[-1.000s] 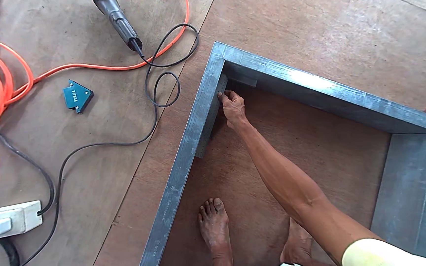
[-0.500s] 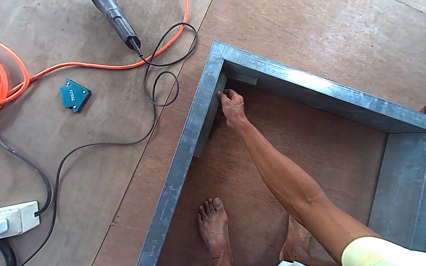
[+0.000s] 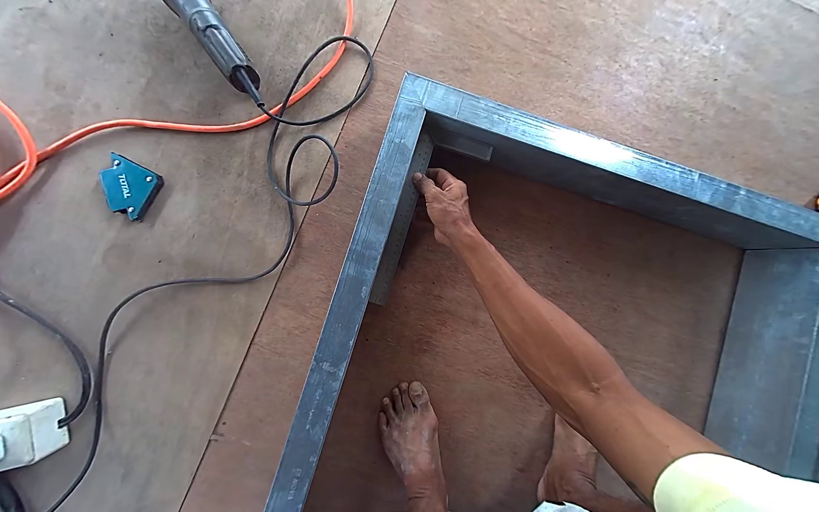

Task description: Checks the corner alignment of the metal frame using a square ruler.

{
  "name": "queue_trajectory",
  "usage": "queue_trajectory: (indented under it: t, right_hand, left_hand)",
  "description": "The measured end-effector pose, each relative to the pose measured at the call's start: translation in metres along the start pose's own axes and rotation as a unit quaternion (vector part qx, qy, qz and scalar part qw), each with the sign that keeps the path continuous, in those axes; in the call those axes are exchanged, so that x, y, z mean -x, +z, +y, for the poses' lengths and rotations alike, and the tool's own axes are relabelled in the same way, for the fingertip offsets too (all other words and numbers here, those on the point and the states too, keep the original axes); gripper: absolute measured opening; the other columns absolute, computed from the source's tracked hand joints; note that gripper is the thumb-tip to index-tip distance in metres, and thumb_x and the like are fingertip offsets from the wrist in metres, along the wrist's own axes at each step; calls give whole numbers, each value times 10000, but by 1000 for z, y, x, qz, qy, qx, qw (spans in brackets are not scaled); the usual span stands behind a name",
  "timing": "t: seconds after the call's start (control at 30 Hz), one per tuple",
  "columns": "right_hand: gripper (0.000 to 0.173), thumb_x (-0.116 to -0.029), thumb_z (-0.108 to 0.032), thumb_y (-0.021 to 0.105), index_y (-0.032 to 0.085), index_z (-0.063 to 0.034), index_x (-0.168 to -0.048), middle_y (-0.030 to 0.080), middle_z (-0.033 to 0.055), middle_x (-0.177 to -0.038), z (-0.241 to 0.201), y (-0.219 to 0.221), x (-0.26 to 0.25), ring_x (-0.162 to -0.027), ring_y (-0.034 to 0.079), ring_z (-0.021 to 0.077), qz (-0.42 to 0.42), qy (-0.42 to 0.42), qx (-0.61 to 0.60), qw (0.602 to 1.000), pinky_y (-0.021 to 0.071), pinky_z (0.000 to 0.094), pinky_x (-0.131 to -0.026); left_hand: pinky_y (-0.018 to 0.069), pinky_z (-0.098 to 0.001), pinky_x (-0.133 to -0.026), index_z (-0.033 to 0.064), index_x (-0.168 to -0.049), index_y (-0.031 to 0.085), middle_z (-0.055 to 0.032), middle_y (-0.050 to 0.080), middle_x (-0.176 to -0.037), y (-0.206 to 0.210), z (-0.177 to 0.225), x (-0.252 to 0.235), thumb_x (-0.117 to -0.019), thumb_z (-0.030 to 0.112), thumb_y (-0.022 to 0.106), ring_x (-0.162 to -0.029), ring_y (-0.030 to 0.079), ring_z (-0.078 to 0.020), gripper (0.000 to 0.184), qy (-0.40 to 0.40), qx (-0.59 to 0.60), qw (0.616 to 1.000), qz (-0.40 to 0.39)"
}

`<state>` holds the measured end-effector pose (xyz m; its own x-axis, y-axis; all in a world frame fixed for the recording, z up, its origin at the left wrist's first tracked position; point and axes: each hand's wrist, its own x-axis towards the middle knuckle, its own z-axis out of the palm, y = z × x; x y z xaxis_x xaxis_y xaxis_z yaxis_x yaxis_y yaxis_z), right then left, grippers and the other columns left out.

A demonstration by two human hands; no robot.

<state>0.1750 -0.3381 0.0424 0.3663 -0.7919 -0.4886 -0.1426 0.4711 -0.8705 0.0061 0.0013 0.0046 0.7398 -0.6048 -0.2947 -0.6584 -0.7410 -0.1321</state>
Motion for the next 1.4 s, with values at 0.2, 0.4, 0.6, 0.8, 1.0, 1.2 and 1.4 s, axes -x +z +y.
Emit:
queue_trajectory:
  t: [0.2, 0.4, 0.6, 0.8, 1.0, 1.2, 1.4]
  right_hand:
    - [226, -1038, -174, 625, 635, 6, -1173, 711, 143, -942, -2, -1, 1, -740, 723, 209, -8, 0, -4, 1000, 631, 361, -625]
    - [222, -1036, -180, 629, 647, -1, -1166, 715, 136, -938, -2, -1, 0, -733, 717, 204, -7, -2, 2, 1000, 620, 350, -615]
    - [221, -1041, -174, 619, 638, -2, -1180, 707, 137, -939, -3, -1, 1, -720, 708, 202, -8, 0, 6, 1000, 613, 348, -602]
    - [219, -1041, -168, 617, 630, 1, -1180, 706, 141, -930, -4, -1, 0, -692, 705, 202, -11, 3, -3, 1000, 609, 338, -576]
    - [218, -1042, -175, 618, 634, -4, -1175, 708, 140, -928, -6, -2, 1, -704, 708, 203, -11, 7, 0, 1000, 612, 343, -585]
    - [216, -1041, -172, 618, 637, -1, -1171, 708, 139, -923, -5, -1, 1, -691, 704, 199, -9, 5, -4, 1000, 607, 335, -577]
    - [216, -1036, -181, 628, 652, -8, -1162, 714, 134, -946, -3, -2, 0, -741, 710, 195, -8, -4, 10, 1000, 608, 334, -628]
  left_hand:
    - [507, -471, -998, 126, -1195, 716, -91, 714, -1254, 1, 0, 0, -1016, 113, 475, -1238, 647, -283, 301, 5, -10, 1000, 2]
    - [505, -479, -1009, 117, -1213, 710, -101, 712, -1260, 1, 0, 0, -1032, 127, 455, -1250, 641, -290, 313, 4, 2, 1000, -6]
    - [498, -494, -1019, 108, -1248, 698, -106, 702, -1292, -5, 0, -1, -1039, 121, 439, -1263, 635, -294, 333, -2, 18, 999, -31]
    - [501, -496, -1013, 103, -1237, 700, -108, 703, -1286, -3, -1, 0, -1038, 115, 434, -1258, 637, -293, 333, -3, 22, 999, -22]
    - [501, -490, -1016, 106, -1237, 702, -97, 710, -1278, -1, 0, 0, -1055, 152, 402, -1257, 640, -289, 354, -6, 21, 1000, -22]
    - [495, -481, -1014, 114, -1225, 704, -100, 712, -1266, -1, -1, 0, -1029, 114, 443, -1246, 643, -286, 326, 3, 9, 1000, -11]
    - [503, -466, -1006, 135, -1202, 705, -88, 715, -1249, 0, -2, 1, -1006, 96, 483, -1238, 647, -270, 299, 14, -13, 1000, 2]
